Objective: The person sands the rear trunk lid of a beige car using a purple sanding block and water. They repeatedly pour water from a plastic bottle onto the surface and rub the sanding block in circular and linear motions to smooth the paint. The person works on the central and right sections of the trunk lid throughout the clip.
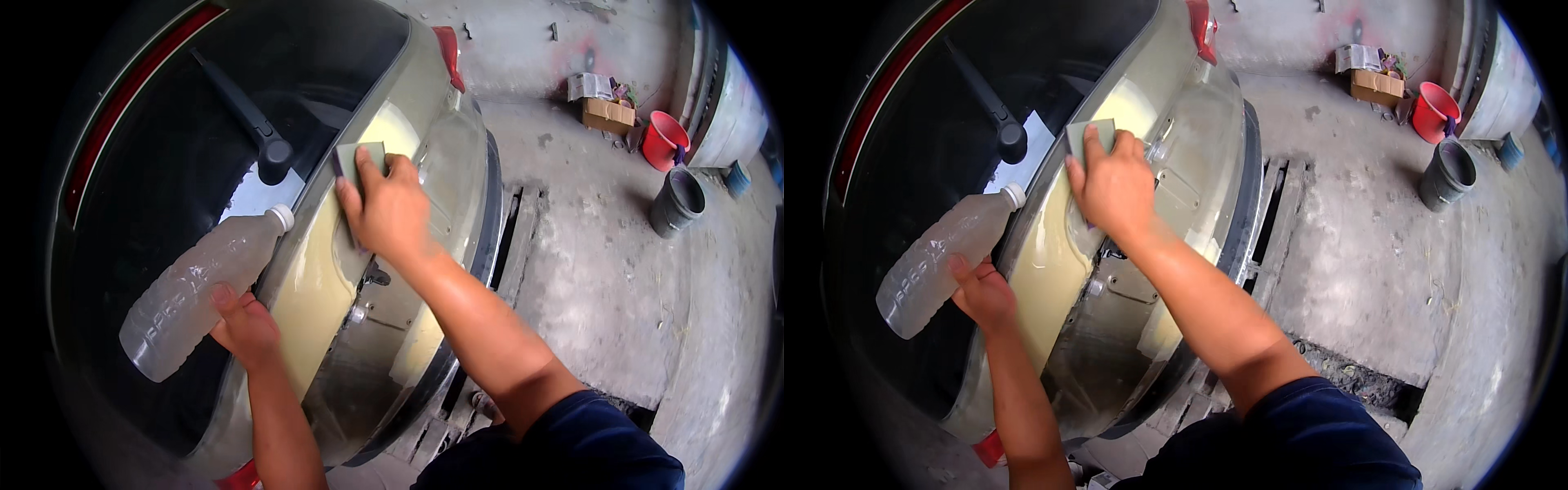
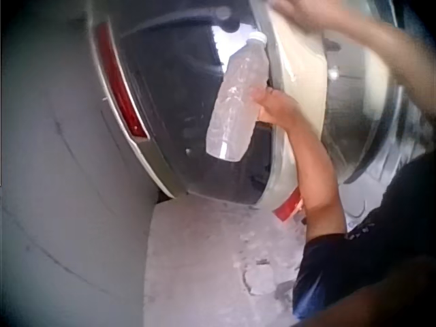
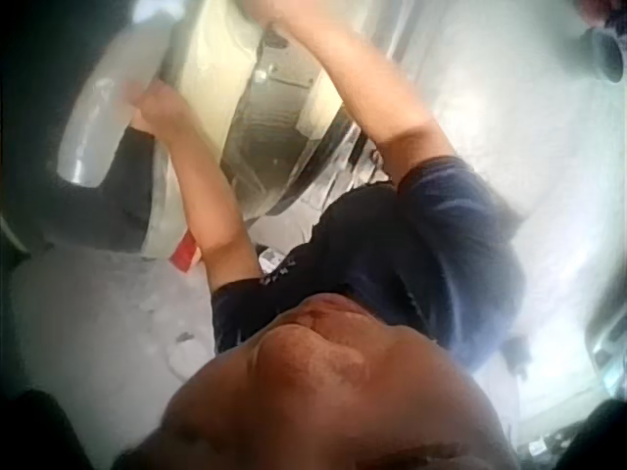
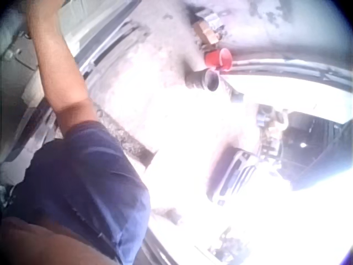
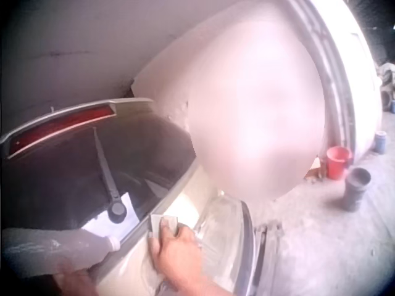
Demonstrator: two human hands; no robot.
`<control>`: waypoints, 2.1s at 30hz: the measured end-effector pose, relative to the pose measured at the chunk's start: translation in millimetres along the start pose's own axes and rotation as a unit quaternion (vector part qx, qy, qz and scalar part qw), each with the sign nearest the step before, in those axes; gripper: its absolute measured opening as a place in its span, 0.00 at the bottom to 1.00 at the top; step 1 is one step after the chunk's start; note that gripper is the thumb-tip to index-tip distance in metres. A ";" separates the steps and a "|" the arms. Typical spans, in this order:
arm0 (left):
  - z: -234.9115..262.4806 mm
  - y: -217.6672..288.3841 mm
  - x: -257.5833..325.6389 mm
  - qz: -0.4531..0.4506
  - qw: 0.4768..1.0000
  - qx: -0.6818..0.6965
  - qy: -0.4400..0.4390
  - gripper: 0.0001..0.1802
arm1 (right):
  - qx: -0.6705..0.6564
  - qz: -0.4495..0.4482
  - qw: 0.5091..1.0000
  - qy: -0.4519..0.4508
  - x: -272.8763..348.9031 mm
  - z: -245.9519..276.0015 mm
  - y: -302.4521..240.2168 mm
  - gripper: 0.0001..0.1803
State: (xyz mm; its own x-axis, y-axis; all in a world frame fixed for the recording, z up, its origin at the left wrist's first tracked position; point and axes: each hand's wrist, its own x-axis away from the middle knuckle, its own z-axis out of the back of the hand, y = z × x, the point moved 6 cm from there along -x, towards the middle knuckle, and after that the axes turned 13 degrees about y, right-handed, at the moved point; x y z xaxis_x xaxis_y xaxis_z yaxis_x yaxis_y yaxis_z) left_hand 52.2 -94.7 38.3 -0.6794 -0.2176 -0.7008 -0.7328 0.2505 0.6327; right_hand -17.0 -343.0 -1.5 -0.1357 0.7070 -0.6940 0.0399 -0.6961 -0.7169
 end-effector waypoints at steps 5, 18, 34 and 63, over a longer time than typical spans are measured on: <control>8.0 -0.4 0.2 -0.023 1.000 0.006 0.015 0.34 | -0.057 0.060 0.993 -0.088 82.7 25.5 -47.0 0.29; 2.2 3.8 3.5 -0.034 0.999 0.016 -0.014 0.36 | -0.063 0.076 0.993 -0.065 66.1 23.3 -39.2 0.28; 1.1 -2.2 4.2 -0.036 0.999 0.010 0.005 0.39 | 0.041 0.099 0.984 -0.143 -40.2 6.4 1.1 0.25; -3.8 5.4 5.8 -0.024 0.999 0.021 0.005 0.39 | 0.015 0.174 0.971 -0.163 -35.8 6.2 -4.1 0.24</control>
State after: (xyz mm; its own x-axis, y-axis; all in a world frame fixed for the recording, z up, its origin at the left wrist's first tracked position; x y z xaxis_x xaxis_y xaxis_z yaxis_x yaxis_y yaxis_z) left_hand 44.2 -98.2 38.9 -0.6435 -0.2390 -0.7272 -0.7628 0.2790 0.5834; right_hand -18.5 -366.2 26.7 -0.4261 0.3549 -0.8321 0.1119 -0.8921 -0.4378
